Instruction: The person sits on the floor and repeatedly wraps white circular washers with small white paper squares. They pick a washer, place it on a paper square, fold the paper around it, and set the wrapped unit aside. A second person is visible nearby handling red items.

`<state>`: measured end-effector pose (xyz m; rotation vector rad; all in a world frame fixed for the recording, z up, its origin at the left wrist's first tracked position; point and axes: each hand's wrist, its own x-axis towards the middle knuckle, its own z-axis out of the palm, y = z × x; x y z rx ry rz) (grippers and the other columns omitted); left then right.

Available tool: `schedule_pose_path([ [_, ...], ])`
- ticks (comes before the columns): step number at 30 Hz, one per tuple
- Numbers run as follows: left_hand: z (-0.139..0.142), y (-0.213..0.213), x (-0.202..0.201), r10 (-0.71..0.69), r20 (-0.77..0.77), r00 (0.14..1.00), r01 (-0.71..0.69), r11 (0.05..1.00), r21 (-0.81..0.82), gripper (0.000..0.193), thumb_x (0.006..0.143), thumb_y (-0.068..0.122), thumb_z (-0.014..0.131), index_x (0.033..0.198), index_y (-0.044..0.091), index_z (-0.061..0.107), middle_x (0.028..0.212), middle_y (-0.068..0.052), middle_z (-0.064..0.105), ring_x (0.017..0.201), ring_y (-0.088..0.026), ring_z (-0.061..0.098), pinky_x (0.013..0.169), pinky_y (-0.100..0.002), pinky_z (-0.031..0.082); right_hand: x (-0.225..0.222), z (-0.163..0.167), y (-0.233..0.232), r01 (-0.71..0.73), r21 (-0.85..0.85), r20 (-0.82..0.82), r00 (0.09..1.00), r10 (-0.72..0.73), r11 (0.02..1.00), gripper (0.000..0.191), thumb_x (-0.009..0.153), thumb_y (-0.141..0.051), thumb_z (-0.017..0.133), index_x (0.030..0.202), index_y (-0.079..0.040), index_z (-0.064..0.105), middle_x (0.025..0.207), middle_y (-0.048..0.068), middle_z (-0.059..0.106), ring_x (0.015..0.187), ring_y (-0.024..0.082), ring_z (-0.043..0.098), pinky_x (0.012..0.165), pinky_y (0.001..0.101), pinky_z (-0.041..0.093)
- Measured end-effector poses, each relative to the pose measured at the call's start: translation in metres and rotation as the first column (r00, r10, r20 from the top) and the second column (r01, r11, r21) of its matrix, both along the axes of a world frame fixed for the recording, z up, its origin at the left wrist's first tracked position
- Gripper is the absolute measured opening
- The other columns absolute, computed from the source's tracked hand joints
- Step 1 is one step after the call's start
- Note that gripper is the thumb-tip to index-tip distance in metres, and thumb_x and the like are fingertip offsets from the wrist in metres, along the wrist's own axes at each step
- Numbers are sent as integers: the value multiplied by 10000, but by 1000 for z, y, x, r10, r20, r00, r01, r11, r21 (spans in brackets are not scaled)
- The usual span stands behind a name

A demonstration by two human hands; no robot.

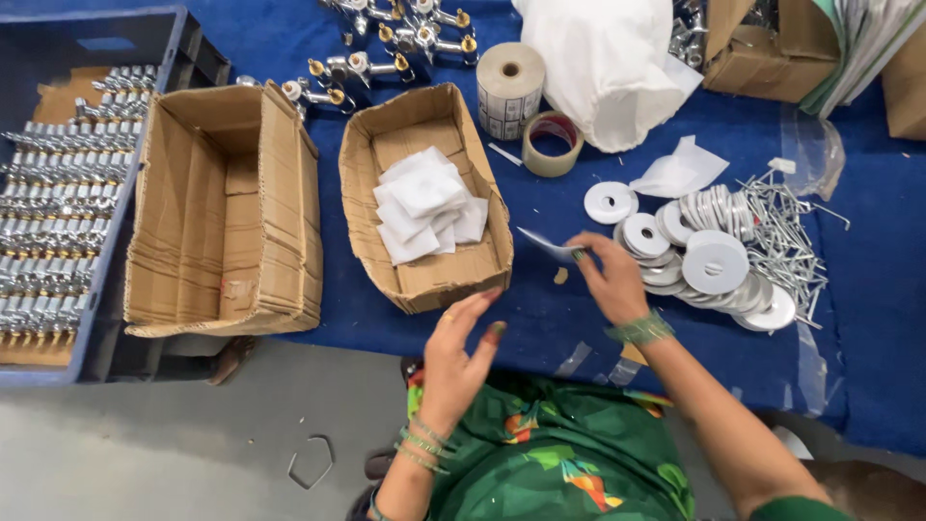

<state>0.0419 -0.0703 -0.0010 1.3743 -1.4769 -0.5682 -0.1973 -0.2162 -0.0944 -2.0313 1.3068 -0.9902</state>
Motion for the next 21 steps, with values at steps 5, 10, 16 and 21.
schedule_pose_path([
  [5, 10, -1, -43, -90, 26, 996, 93, 983, -157, 773, 791, 304, 822, 1413, -14, 493, 1412, -239, 537, 1305, -401, 501, 1079, -455, 392, -47, 31, 78, -186, 435, 350, 937, 25, 881, 217, 995, -103, 623, 1182, -12, 686, 988, -11, 697, 888, 54, 605, 769, 231, 498],
  [10, 3, 9, -67, -338, 99, 936, 342, 939, -28, 532, 806, 309, 826, 1261, 82, 670, 1212, -128, 713, 1193, -340, 650, 1031, -416, 479, -75, 65, 131, -149, 439, 297, 955, 14, 886, 194, 952, -108, 667, 1116, -16, 713, 952, -9, 724, 858, 56, 629, 751, 238, 517],
  [16, -6, 31, -74, -429, -23, 903, 426, 888, 176, 352, 797, 272, 833, 1059, 64, 722, 1001, -82, 759, 984, -253, 727, 871, -357, 534, -67, 90, 154, -129, 198, 126, 986, 105, 972, 123, 878, -119, 738, 978, -49, 748, 890, 34, 742, 789, 109, 676, 707, 265, 535],
  [21, -24, 40, -73, -492, -354, 796, 605, 658, 448, 344, 875, 262, 811, 1109, 19, 743, 940, -72, 766, 853, -100, 672, 777, -285, 558, -63, 93, 158, -270, 240, -52, 956, 290, 933, 165, 873, -156, 748, 1026, -110, 793, 806, 67, 721, 707, 194, 670, 645, 307, 504],
])
